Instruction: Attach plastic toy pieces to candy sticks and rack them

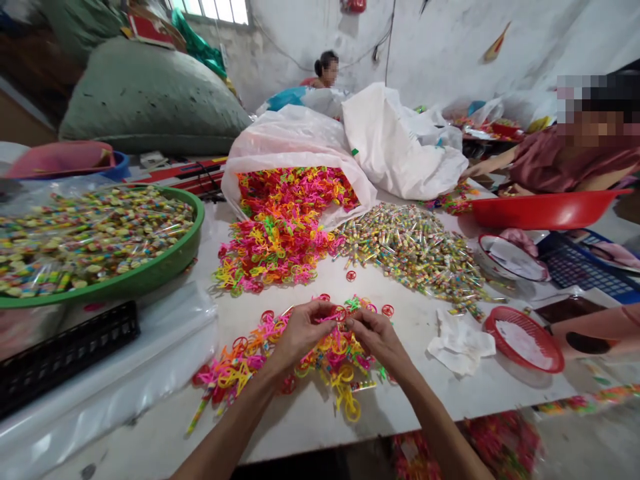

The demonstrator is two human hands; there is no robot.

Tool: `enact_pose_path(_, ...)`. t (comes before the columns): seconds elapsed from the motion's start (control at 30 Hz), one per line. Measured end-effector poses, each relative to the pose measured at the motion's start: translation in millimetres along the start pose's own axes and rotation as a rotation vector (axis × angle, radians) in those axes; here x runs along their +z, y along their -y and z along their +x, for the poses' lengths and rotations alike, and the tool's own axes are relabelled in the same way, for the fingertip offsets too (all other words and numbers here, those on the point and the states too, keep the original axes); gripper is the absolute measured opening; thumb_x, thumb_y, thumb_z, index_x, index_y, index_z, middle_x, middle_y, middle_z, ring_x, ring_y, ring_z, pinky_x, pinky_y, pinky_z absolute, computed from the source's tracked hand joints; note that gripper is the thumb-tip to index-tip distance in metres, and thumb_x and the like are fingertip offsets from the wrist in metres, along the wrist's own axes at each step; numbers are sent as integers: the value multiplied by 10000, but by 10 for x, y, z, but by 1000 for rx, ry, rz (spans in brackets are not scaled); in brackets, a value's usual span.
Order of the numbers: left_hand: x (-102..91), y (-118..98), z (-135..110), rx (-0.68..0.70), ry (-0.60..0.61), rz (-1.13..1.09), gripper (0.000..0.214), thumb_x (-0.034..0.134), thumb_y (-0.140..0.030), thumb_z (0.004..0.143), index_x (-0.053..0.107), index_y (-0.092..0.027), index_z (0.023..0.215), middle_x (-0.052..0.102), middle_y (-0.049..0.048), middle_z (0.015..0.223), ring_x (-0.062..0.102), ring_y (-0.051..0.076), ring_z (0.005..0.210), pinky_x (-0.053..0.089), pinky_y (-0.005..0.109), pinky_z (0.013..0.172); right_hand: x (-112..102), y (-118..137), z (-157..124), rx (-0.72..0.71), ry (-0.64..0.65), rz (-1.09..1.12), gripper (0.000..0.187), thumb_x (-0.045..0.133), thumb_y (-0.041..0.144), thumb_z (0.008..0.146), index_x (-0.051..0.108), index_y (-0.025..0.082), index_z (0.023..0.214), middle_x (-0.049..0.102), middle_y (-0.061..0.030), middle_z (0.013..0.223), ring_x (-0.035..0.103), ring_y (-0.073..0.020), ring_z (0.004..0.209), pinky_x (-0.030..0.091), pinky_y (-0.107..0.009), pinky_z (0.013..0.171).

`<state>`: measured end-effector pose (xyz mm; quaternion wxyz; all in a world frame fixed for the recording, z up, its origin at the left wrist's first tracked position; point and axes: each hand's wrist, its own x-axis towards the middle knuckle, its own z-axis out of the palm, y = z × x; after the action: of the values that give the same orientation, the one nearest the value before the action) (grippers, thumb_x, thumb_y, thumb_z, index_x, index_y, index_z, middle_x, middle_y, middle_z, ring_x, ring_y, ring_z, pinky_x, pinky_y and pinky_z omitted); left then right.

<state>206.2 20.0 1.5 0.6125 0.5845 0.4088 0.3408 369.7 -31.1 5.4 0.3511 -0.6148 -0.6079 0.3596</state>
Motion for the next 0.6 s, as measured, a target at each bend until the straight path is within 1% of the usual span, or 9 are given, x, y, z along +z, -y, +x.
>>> enact_pose_path(0.07, -125, 9, 198, 126, -76, 375, 286, 558, -275, 735, 604, -163, 995, 632, 83, 988, 573, 211, 904, 447, 339, 794, -140, -80, 157, -18, 0, -203, 316, 437, 393, 828, 593, 177, 657, 505, 12, 572, 454, -107, 530, 308, -212, 492)
enact_pose_path(0.13, -254, 49, 429, 221, -162, 822, 271, 469, -215, 780, 593, -171, 1017, 600, 96, 1054, 521, 237, 1003, 404, 379, 861, -293, -181, 411, 22, -77, -432, 253, 471, 354, 807, 635, 188, 707, 595, -12, 704, 524, -126, 631, 335, -216, 550)
enact_pose_path(0.2, -355, 120, 645, 243, -152, 1164, 322, 397, -127, 781, 588, -157, 1038, 574, 127, 1100, 464, 271, 1080, 345, 434, 914, -407, -282, 750, 129, -152, -574, 211, 480, 309, 794, 655, 191, 791, 636, -25, 773, 559, -143, 703, 349, -215, 582)
enact_pose_path(0.27, -419, 208, 796, 240, -85, 1314, 407, 381, -65, 746, 564, -147, 1100, 544, 147, 1159, 411, 291, 1142, 280, 472, 958, -446, -366, 1126, 197, -195, -633, 217, 458, 261, 794, 653, 170, 825, 649, -50, 794, 572, -163, 749, 352, -220, 588)
enact_pose_path(0.37, -473, 320, 883, 281, 5, 1374, 525, 400, -37, 711, 478, -153, 1217, 482, 133, 1256, 342, 272, 1212, 205, 453, 1011, -369, -447, 1608, 231, -227, -673, 218, 448, 195, 782, 635, 158, 889, 648, -86, 887, 572, -197, 844, 359, -239, 625)
enact_pose_path(0.43, -507, 355, 888, 315, 51, 1378, 518, 403, -53, 724, 462, -144, 1231, 475, 138, 1261, 346, 263, 1212, 201, 434, 1018, -277, -483, 1799, 249, -225, -680, 233, 466, 169, 768, 614, 171, 947, 634, -95, 964, 561, -214, 906, 367, -252, 661)
enact_pose_path(0.47, -526, 360, 888, 322, 51, 1324, 490, 411, -70, 733, 480, -144, 1212, 491, 141, 1241, 363, 263, 1199, 207, 431, 1017, -235, -501, 1847, 258, -222, -676, 246, 476, 157, 758, 604, 178, 967, 627, -98, 987, 556, -221, 926, 371, -260, 676)
enact_pose_path(0.53, -565, 351, 894, 297, -17, 1022, 409, 472, -106, 719, 561, -160, 1115, 551, 131, 1159, 418, 267, 1148, 226, 428, 1011, -186, -545, 1856, 279, -218, -649, 279, 500, 120, 722, 593, 179, 978, 620, -108, 990, 553, -236, 941, 375, -277, 695)
enact_pose_path(0.6, -600, 330, 900, 248, -134, 646, 349, 527, -127, 684, 615, -188, 1016, 591, 97, 1096, 462, 259, 1096, 249, 420, 1001, -190, -592, 1777, 299, -226, -599, 297, 517, 78, 672, 597, 170, 943, 620, -112, 952, 553, -253, 939, 376, -295, 707)
